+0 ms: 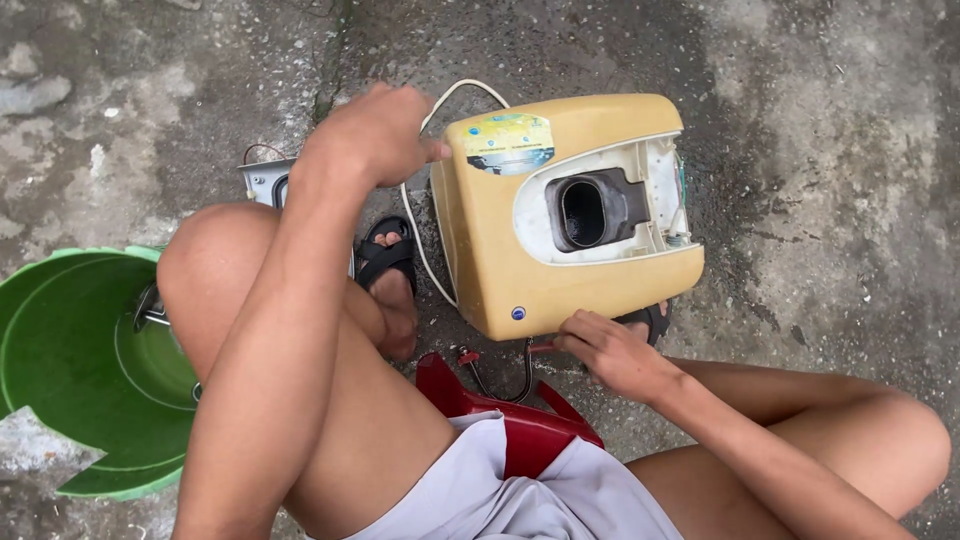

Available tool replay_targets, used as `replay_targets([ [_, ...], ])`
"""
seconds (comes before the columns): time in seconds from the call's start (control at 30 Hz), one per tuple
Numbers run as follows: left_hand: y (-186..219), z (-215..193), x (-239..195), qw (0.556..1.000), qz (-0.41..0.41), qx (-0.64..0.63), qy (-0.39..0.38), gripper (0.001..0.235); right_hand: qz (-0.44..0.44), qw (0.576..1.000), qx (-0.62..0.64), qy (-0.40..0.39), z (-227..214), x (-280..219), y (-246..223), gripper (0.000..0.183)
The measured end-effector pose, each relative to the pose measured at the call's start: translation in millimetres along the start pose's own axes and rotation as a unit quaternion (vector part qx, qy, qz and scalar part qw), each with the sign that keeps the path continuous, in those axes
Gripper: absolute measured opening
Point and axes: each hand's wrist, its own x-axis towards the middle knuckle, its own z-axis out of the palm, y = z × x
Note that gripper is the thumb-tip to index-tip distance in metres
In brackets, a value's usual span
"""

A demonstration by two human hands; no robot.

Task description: The person sits on a red stool and works on a disassembled yellow water heater. They use a red stick to probe and manipulate the interior components of the heater's opening. The person also reaches into a green bucket to retrieve a small metal part and places it on the heater.

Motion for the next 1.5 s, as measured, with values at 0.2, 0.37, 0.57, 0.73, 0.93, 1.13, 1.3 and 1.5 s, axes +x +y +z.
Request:
replay_targets([
  [0.2, 62, 67, 17, 0.969, 0.233, 0.027, 0.074, 0.038, 0.245, 0.940, -0.075, 0.226, -83, -75, 31, 0.016],
  [0.37, 115, 143, 24, 0.935, 0.351, 0.059, 0.014, 0.035, 0.389, 0.824, 0.000, 0.413, -134, -119, 45, 0.013],
  [0.57, 167, 217, 79, 0.932, 0.332, 0.122, 0.078, 0.040, 0.425, 0.742, 0.104, 0.508, -147, -141, 43, 0.014],
  [0.73, 190, 270, 146, 0.937, 0.267, 0.183, 0.128, 0.067, 0.424, 0.700, 0.126, 0.560, -150, -158, 59, 0.012],
  [0.93, 203, 257, 142, 0.925, 0.279, 0.242, 0.087, 0.077, 0.401, 0.694, 0.145, 0.581, -166, -159, 52, 0.012],
  [1.13, 212, 249, 152, 0.924, 0.283, 0.251, 0.051, 0.081, 0.387, 0.700, 0.151, 0.581, -168, -160, 56, 0.010],
  [1.3, 223, 229, 125, 0.932, 0.250, 0.261, 0.040, 0.090, 0.379, 0.704, 0.166, 0.577, -164, -149, 59, 0.011],
  [1.5, 185, 241, 155, 0.900, 0.346, 0.261, 0.048, 0.083, 0.418, 0.729, 0.138, 0.524, -162, -138, 62, 0.008],
])
